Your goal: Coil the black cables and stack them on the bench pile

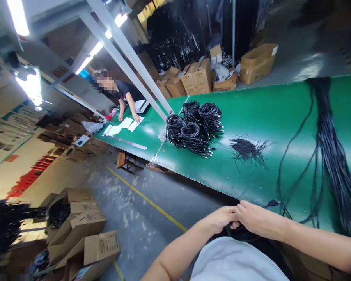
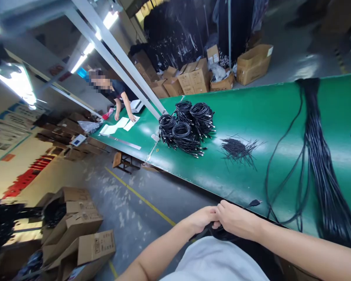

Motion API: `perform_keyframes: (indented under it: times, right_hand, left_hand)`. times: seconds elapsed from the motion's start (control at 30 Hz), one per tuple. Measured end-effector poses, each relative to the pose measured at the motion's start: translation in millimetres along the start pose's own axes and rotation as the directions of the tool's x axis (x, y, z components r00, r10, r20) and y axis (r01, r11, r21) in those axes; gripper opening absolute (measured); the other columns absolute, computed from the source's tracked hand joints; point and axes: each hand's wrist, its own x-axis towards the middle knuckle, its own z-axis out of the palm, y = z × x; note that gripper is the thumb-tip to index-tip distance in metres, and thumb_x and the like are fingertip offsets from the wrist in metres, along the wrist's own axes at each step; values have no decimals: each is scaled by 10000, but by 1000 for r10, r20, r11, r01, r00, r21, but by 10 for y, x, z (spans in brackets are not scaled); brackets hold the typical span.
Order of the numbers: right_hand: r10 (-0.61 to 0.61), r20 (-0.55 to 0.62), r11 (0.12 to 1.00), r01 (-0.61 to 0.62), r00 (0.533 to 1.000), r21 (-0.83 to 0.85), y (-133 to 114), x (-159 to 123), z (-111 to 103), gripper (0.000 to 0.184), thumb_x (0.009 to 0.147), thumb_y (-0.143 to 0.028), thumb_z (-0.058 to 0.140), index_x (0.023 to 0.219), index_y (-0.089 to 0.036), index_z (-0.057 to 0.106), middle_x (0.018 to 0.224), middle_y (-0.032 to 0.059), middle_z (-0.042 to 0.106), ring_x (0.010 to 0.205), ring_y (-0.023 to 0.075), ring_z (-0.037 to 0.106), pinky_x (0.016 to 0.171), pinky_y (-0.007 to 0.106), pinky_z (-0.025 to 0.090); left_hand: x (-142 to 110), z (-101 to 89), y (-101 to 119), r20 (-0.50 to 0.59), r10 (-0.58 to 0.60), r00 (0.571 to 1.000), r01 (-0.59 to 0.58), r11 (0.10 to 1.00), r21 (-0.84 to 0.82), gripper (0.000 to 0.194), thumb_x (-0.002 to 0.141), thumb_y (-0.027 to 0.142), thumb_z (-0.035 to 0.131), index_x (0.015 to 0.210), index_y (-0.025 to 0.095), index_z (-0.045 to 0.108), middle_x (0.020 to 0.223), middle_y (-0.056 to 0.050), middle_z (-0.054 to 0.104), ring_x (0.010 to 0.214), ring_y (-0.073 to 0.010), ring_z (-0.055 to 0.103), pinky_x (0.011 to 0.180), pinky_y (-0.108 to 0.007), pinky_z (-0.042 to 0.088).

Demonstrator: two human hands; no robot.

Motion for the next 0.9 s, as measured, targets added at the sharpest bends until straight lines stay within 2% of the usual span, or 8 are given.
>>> perform_keyframes:
  times: [0.13, 0.27, 0.37, 0.43, 0.53, 0.6, 0.7, 0.9]
  right_hand:
    - [251, 119, 968, -252, 961, -3, -173, -25, 174, 387, 758, -8, 366, 573, -200, 646, 597, 147, 542, 595, 259, 519, 560, 406, 366]
    - [356, 448, 880, -456, 820, 136, 98, 109, 70, 277, 750, -11, 456, 675, -134, 693, 647, 147, 619, 609, 247, 606, 533, 358, 381]
    - [369, 536, 817, -540, 759, 202, 401, 226, -107, 221, 794, -31, 504, 820, -101, 713, 724, 128, 654, 655, 216, 636, 536, 312, 369]
    - [404, 465, 842, -519, 787, 146, 522, 253, -203, 229, 825, -29, 489, 886, -80, 705, 772, 131, 655, 695, 212, 633, 546, 307, 362]
    - [363, 306, 918, -394, 880, 44, 613, 197, -294, 261, 852, -13, 444, 925, -69, 688, 874, 146, 657, 762, 210, 603, 549, 306, 349]
    - [287, 239, 952, -304, 928, 40, 675, 126, -320, 254, 879, -48, 439, 961, -82, 677, 1069, 167, 654, 834, 208, 585, 554, 300, 347]
    - [208, 220, 966, -235, 953, 105, 786, 28, -318, 210, 876, -85, 469, 969, -102, 657, 1267, 169, 592, 864, 190, 562, 583, 285, 358]
    - [196, 283, 917, -277, 939, 285, 835, -64, -330, 206, 902, -68, 433, 902, -115, 634, 904, 102, 633, 757, 173, 558, 678, 285, 381]
  left_hand:
    - [179, 82, -61, -27, 26, 999, -28, 998, -60, 127, 622, 173, 656, 749, 171, 657, 596, 34, 537, 563, -103, 425, 562, -260, 302]
    - [298, 124, 9, -122, 42, 992, -76, 956, -284, 520, 563, 61, 526, 1018, 173, 751, 758, -23, 673, 618, -116, 498, 622, -254, 385]
    - [320, 149, 137, -210, 124, 970, -190, 924, -332, 614, 553, 46, 514, 1112, 156, 741, 857, -53, 718, 670, -126, 545, 713, -264, 432]
    - [313, 180, 235, -275, 178, 945, -250, 934, -254, 595, 591, 42, 511, 1130, 154, 736, 948, -61, 736, 782, -149, 591, 821, -284, 445]
    - [288, 235, 369, -346, 275, 897, -325, 941, -94, 502, 668, 42, 493, 1096, 152, 731, 1015, -56, 733, 964, -185, 606, 956, -312, 416]
    - [265, 264, 431, -334, 314, 889, -355, 932, -69, 476, 692, 36, 479, 1099, 151, 698, 953, -42, 715, 934, -175, 605, 937, -311, 420]
    - [226, 293, 470, -321, 290, 901, -347, 928, -134, 509, 688, 16, 474, 1164, 164, 576, 763, 9, 635, 729, -132, 572, 782, -282, 431]
    - [185, 376, 465, -320, 204, 925, -285, 930, -233, 363, 738, 19, 470, 1071, 164, 486, 659, 34, 588, 593, -94, 526, 669, -243, 401]
